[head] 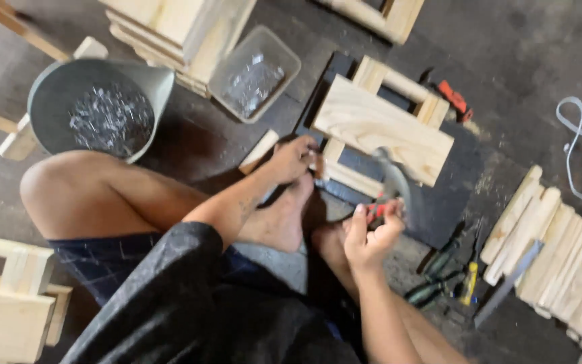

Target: Assembling wooden frames by positioning boards and hammering nails.

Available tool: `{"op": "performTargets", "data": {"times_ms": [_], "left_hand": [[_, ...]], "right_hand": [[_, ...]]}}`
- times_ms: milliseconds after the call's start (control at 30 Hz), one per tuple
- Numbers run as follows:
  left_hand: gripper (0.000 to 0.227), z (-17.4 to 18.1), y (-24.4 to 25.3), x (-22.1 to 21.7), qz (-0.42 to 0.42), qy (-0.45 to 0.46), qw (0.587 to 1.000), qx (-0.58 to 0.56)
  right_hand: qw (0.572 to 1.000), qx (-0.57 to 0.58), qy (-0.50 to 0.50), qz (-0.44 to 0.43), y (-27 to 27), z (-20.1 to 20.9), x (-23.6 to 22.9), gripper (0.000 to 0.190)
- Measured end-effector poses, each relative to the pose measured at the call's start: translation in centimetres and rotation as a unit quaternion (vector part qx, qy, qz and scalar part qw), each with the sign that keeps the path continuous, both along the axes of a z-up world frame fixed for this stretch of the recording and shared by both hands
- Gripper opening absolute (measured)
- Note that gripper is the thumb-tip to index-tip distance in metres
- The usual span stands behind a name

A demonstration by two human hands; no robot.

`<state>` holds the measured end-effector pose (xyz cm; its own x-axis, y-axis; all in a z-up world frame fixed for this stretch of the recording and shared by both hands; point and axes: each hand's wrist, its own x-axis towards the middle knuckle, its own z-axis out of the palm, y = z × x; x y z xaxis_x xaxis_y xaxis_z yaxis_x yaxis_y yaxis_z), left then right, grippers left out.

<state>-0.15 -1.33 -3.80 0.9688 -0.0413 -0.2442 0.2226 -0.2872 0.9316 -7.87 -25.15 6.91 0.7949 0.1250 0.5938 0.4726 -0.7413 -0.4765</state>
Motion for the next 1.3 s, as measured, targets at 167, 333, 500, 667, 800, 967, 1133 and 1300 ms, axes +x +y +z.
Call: {"op": "performTargets", "data": {"times_ms": [167, 333, 500, 667, 800, 967, 1133, 1300], "left_hand": [[0.023, -1.9, 0.1, 1.1, -0.004, -0.016, 1.000, 0.025], [0.028, -1.6, -1.2, -1.0, -0.016, -0.007, 1.000, 0.023], [0.024, -0.8, -0.1, 0.7, 0.002, -0.027, 0.996, 0.083], [0.022, -3.4, -0.5, 0.9, 0.021, -0.048, 0.998, 0.036], [0.031, -0.7, -0.8, -1.5, -0.004, -0.035, 0.998, 0.055], [0.027, -4.5, -1.4, 0.6, -0.019, 0.002, 0.998, 0.066], [0.029, -1.4, -0.1, 0.9, 0.010, -0.014, 0.999, 0.028], [0.042, 4.4, 2.0, 1.0, 0.004, 0.003, 0.999, 0.053]], "right_hand": [[0.980, -0.136, 0.142, -0.006, 1.2, 1.9, 0.8, 0.058], [0.990, -0.007, 0.136, 0.030, 3.0, 5.6, -2.7, 0.016], [0.994, -0.086, 0.057, 0.036, 1.2, -1.1, -1.4, 0.031], [0.993, -0.114, 0.016, 0.020, 3.2, 5.0, -0.4, 0.034], [0.980, 0.134, 0.097, -0.108, 0.5, -2.7, -4.3, 0.037], [0.996, -0.062, -0.056, 0.021, 2.2, 2.5, -1.2, 0.027], [0.987, -0.132, 0.095, -0.012, 1.5, 1.2, -0.8, 0.043], [0.997, -0.023, 0.072, -0.018, -2.0, 0.9, -3.9, 0.032]]}}
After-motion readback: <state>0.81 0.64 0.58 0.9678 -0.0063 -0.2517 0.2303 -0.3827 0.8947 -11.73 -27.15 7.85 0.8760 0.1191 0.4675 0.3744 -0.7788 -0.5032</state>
